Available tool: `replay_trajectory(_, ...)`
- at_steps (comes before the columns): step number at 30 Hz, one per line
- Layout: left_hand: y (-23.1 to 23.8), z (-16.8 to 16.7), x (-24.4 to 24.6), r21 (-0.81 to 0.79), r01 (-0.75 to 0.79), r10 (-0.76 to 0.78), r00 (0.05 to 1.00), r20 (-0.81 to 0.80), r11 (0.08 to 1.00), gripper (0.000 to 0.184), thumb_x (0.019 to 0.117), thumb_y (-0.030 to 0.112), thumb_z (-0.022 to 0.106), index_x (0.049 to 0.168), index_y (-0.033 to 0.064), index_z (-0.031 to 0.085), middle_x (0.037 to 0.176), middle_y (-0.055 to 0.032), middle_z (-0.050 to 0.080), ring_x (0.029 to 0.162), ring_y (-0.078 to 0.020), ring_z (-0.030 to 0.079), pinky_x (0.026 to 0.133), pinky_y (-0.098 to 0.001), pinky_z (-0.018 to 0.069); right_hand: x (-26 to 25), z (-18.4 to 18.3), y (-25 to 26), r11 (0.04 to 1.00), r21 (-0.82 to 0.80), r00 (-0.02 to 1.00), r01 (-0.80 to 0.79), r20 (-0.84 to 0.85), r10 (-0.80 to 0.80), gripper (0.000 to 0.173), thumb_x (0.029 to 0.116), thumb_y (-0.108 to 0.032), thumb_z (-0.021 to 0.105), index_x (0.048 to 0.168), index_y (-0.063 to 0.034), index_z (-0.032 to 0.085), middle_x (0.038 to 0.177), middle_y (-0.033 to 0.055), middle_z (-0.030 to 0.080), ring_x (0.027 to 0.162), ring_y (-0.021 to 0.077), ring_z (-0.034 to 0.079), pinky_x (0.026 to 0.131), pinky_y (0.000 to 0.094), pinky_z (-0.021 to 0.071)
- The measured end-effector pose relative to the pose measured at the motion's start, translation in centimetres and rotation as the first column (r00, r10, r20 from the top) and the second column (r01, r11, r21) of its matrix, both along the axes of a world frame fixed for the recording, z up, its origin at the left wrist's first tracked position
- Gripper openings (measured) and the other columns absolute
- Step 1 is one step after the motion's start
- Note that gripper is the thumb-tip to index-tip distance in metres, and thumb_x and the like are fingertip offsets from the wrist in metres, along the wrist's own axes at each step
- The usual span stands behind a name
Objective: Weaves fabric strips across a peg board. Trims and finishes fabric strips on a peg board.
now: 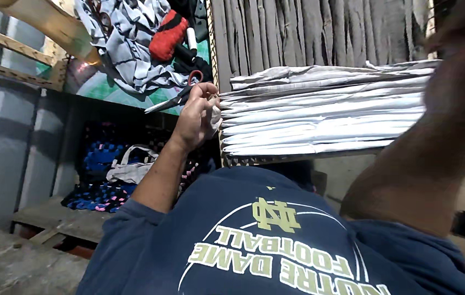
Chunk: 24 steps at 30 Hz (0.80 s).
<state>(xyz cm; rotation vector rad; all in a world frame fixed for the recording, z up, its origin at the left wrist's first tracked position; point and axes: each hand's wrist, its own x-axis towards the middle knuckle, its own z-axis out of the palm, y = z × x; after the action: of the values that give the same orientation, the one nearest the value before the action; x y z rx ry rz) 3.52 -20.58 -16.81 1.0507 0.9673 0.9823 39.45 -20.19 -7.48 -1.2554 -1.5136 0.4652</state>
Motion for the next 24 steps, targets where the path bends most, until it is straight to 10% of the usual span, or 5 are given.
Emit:
replay_trajectory(4,0.1,0.4,0.0,0.011,-0.008,0.008,1.0,-0.005,1.0,0.037,0.0894,0.004,0.044,0.126,0.0106,0.046,0.097,0.002,0.057,0.074,-0.0044,0.058,0.065,-0.0216,0.0524,-7.1,-2.8,1.4,0.972,-0.15,0.936,-0.179,0.278,0.215,0.029,0.1023,-0.01,0.047,0.115,0.008,0.065,0.099,0.0114,0.065,0.078,0.0045,0.057,0.074,0.0232,0.0503)
replay_trajectory(10,0.2,0.7,-1.5,0.092,-0.062,0.066,0.997,-0.033,0.994,0.043,0.0901,-0.005,0.051,0.132,0.0062,0.046,0.107,-0.0011,0.06,0.081,-0.0065,0.062,0.072,-0.0242,0.055,-14.1,-7.6,4.1,0.877,-0.451,0.753,-0.163,0.518,0.406,0.027,0.1032,-0.02,0.057,0.111,0.0008,0.072,0.111,0.0228,0.069,0.106,0.0411,0.067,0.09,0.0599,0.0514)
replay_trajectory(17,0.9,1.0,-3.0,0.109,-0.079,0.076,0.997,0.026,0.991,0.039,0.0914,-0.006,0.059,0.128,0.0047,0.052,0.106,-0.0009,0.065,0.09,-0.0093,0.066,0.082,-0.0279,0.0583,-17.5,-8.4,5.7,0.82,-0.57,0.665,0.061,0.635,0.392,0.051,0.0987,-0.047,0.062,0.106,0.0033,0.068,0.111,0.0257,0.067,0.108,0.0447,0.065,0.082,0.0627,0.05)
replay_trajectory(24,3.7,5.9,-2.4,0.343,0.034,-0.045,0.999,0.024,0.939,0.025,0.0924,-0.002,0.062,0.114,0.0099,0.062,0.097,0.0073,0.069,0.084,-0.0046,0.067,0.076,-0.0245,0.0589,-17.5,-9.1,6.1,0.802,-0.593,0.704,0.073,0.6,0.379,0.026,0.0991,-0.02,0.056,0.106,0.0013,0.07,0.113,0.0231,0.069,0.11,0.0427,0.066,0.083,0.0627,0.0509)
